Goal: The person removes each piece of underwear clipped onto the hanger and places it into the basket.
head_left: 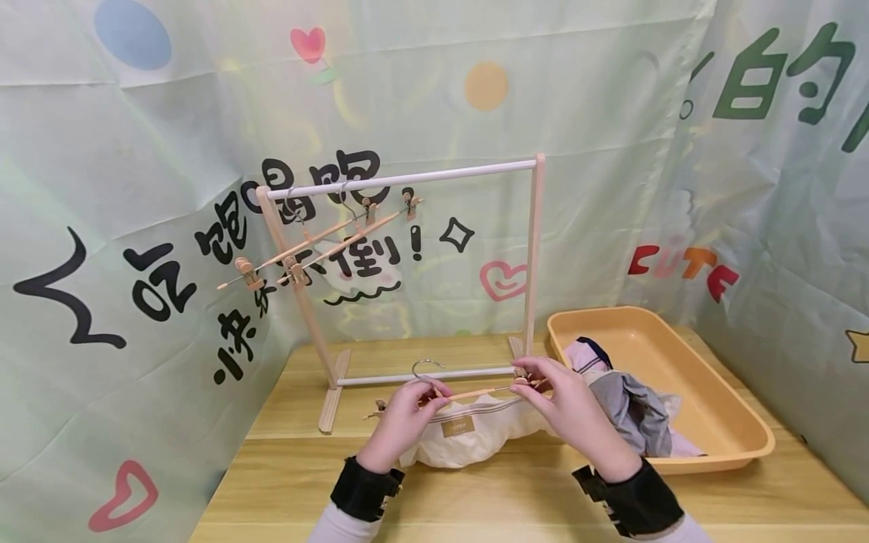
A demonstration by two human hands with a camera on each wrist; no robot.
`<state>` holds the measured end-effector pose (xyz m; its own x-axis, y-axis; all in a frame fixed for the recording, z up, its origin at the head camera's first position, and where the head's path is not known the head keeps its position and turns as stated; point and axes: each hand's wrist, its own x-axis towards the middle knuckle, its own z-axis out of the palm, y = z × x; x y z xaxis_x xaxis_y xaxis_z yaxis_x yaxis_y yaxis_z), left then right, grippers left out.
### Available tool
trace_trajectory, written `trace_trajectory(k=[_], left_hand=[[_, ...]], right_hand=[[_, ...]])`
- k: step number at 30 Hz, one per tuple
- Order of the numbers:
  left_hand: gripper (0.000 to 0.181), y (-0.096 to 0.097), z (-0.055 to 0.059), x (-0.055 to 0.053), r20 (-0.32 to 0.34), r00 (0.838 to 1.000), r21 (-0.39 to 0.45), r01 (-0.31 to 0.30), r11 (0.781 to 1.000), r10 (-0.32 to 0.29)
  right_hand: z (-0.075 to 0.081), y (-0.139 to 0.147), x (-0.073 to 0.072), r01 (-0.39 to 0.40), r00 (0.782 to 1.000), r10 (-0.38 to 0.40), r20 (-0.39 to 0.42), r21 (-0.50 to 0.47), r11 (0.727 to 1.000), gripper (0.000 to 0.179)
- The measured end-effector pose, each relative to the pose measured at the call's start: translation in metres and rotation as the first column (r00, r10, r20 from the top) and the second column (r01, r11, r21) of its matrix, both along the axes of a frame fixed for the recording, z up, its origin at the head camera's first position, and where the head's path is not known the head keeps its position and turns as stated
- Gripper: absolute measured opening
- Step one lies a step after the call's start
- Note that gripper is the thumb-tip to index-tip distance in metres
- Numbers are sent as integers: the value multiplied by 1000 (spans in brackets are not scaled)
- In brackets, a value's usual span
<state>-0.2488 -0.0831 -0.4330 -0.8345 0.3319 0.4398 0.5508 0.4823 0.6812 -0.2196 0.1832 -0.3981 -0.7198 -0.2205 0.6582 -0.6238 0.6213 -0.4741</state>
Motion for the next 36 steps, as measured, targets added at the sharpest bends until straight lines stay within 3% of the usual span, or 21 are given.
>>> trace_trajectory(k=[9, 18, 36], left_hand=[[10, 1, 0, 1, -38, 999, -12, 5, 1000, -6], [9, 1, 1, 2, -40, 999, -11, 4, 1000, -4], [10, 1, 3, 3, -39, 999, -28, -2, 1000, 1]], right_hand=[[2, 1, 3, 9, 1000, -9, 26, 22, 1000, 35], [2, 0, 3, 30, 999, -31, 25, 27, 999, 22], [1, 0, 2, 45, 999, -45, 2, 36, 998, 22]])
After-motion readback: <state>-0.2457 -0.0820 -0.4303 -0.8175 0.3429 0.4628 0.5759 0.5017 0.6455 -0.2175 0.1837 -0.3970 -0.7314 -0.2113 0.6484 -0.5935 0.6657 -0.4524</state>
